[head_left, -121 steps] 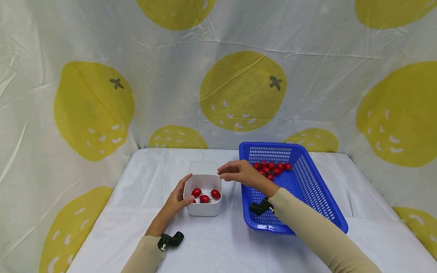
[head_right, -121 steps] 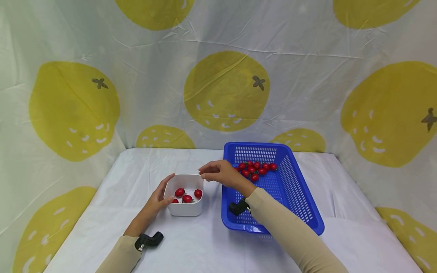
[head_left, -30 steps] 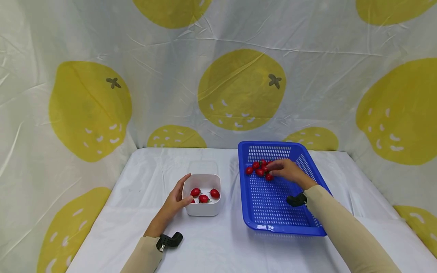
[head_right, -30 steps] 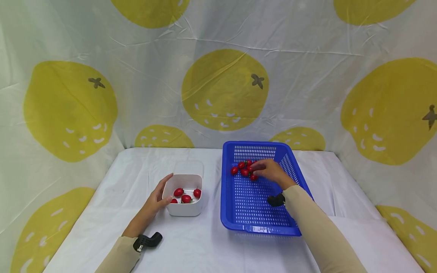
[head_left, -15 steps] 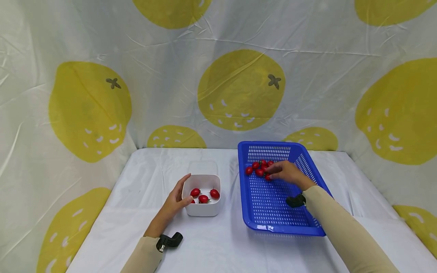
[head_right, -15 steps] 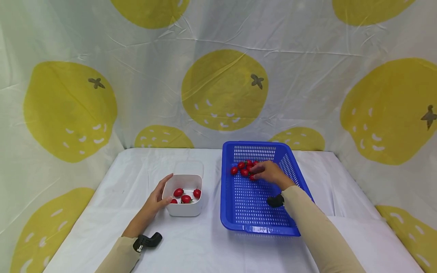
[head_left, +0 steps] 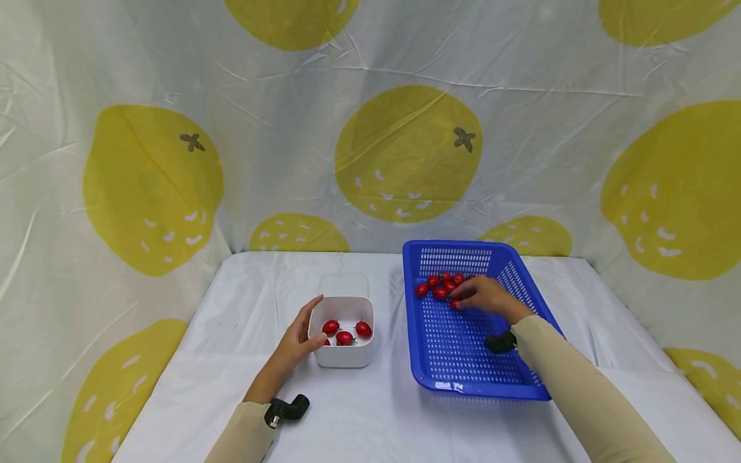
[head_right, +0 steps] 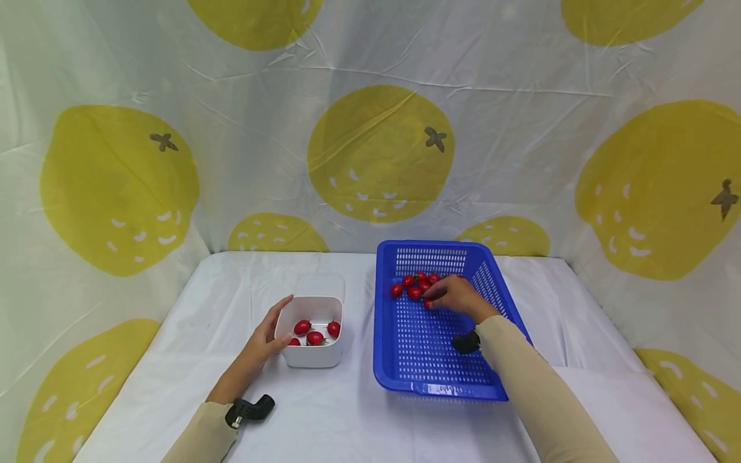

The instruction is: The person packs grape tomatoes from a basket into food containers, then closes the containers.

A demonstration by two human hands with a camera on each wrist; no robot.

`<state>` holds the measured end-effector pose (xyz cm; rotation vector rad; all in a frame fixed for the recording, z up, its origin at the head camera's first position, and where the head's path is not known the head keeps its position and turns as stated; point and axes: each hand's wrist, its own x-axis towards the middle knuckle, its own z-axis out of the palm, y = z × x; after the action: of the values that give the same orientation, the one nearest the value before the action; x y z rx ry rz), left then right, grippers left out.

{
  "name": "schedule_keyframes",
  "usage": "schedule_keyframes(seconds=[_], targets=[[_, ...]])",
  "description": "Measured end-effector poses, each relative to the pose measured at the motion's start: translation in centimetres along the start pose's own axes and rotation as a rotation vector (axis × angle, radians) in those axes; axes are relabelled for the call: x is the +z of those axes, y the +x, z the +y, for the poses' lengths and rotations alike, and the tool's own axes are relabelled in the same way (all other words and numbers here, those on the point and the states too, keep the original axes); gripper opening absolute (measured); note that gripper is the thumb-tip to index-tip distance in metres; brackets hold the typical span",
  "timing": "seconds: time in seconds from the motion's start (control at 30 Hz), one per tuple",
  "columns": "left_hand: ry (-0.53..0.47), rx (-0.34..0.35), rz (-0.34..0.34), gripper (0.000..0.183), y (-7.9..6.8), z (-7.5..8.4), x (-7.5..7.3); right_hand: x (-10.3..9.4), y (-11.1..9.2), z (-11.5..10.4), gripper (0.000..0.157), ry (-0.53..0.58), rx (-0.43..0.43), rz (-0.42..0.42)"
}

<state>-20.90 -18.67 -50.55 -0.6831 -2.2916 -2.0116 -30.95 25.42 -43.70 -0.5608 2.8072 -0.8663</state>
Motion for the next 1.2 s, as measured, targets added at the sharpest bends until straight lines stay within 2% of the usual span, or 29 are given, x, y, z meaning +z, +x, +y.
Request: schedule_keyframes(seconds=[0.3,0.63,0.73,0.97,1.2], targets=[[0.006,-0.001,0.004,0.073,0.0,0.0,0.0,0.3,0.2,0.3,0.032,-0.002,0.032,-0.05],[0.022,0.002,0.005,0.072,0.0,0.0,0.0,0.5,0.1,0.1,0.031,-0.001,0.047,-0.054],[0.025,0.007,0.004,0.072,0.1,0.0,0.0,0.4,0.1,0.0,0.031,0.003,0.058,-0.049],[0.035,0.034,-0.008,0.073,0.2,-0.2,-0.2,-0.1,0.2,-0.4,0.03,0.034,0.008,-0.008],[0.03,0.015,0.001,0.073,0.1,-0.1,0.0,-0.2,0.2,-0.9,0.032,0.075,0.001,0.029]])
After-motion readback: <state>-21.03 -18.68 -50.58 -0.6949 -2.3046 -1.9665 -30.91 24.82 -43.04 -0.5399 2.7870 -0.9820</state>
